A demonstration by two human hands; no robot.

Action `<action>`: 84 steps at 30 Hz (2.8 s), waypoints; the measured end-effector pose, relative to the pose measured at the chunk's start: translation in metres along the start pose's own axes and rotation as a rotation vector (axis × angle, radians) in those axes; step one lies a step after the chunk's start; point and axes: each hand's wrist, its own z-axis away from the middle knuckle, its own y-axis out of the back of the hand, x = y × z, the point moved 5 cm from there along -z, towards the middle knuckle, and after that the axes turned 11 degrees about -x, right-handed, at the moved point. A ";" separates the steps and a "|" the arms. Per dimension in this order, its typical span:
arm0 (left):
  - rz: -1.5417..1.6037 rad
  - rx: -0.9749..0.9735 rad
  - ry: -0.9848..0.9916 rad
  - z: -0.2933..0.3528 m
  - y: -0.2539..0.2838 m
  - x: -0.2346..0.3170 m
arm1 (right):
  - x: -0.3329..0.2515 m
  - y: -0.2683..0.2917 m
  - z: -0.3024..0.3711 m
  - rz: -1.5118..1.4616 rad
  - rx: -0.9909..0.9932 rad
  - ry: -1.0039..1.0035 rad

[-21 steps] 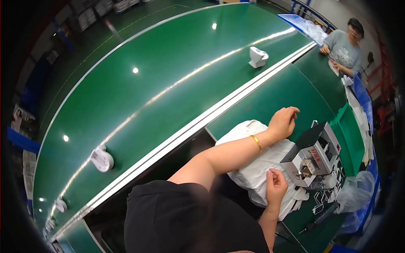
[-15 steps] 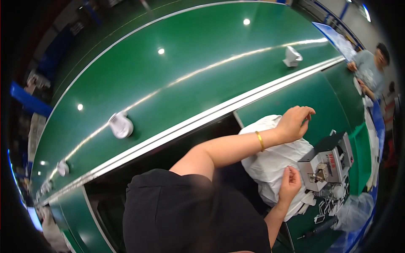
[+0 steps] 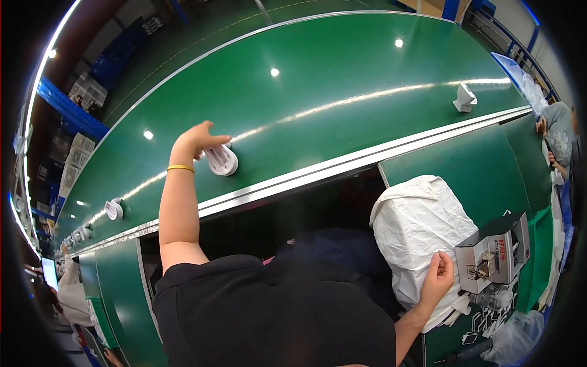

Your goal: Assemble small electronic components by driving screws into white plastic housings using an electric screwdriver.

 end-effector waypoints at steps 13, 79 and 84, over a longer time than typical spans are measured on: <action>0.710 -0.531 -0.927 0.012 -0.092 0.142 | 0.006 0.001 -0.001 -0.101 0.007 0.023; 0.300 -0.913 -1.947 0.253 -0.371 0.292 | 0.003 0.204 0.114 0.573 1.010 -0.105; 0.383 -0.966 -1.886 0.250 -0.374 0.292 | -0.050 0.103 0.086 -0.203 0.433 0.033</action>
